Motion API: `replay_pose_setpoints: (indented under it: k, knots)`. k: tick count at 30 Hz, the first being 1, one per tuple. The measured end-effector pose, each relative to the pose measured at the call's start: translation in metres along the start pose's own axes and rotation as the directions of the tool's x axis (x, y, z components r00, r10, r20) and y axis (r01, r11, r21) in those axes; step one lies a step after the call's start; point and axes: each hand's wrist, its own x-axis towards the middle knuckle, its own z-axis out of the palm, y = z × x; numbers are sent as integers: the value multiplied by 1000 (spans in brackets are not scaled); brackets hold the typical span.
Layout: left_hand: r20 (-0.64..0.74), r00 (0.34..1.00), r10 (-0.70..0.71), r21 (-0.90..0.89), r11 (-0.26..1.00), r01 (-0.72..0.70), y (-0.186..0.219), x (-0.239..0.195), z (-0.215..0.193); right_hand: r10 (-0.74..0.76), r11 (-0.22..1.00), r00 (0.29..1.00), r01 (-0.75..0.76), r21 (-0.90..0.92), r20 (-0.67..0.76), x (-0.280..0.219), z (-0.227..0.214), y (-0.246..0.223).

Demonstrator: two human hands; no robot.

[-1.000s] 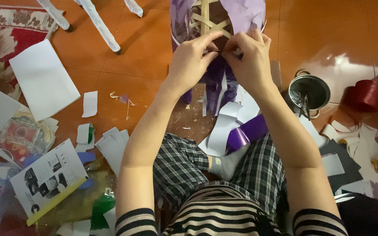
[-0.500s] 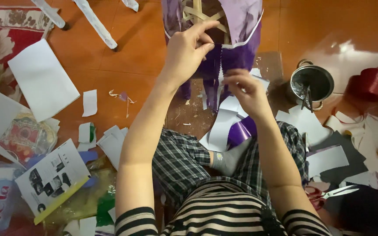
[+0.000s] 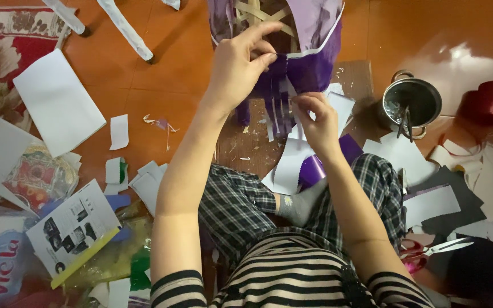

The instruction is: Apply strips of purple paper to a bamboo lantern frame using adhesive and scissors.

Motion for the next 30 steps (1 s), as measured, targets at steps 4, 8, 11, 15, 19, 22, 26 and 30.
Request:
replay_pose_setpoints:
  k: [4, 8, 11, 15, 19, 22, 26, 30]
  knots:
    - [-12, 1000, 17, 20, 1000, -17, -5, 0, 2, -67, 996, 986, 59, -61, -152, -7, 13, 16]
    - [-11, 999, 38, 29, 999, -38, -5, 0, 1, -178, 970, 923, 107, -219, -341, -15, 20, 24]
    - [-4, 1000, 8, -10, 1000, -8, -6, 0, 1, -306, 937, 866, 201, -286, -394, -11, 19, 23]
    - [-10, 1000, 14, -22, 1000, -14, -8, 0, 2, -345, 919, 865, 233, -317, -364, -5, 28, 39]
    - [-18, 999, 37, 3, 999, -37, -8, 0, 2, 112, 993, 988, -115, -23, -105, -12, 46, 56]
    - [-14, 999, 40, 33, 999, -40, -5, 0, 0, 358, 928, 925, -368, 64, 130, -17, 55, 82]
    - [-17, 990, 140, 141, 981, -136, -9, 2, -1, 287, 956, 866, -233, -179, 410, -27, 54, 120]
    - [-23, 982, 188, 174, 968, -181, -14, 4, 2, 345, 901, 835, -168, -399, 429, -32, 28, 98]
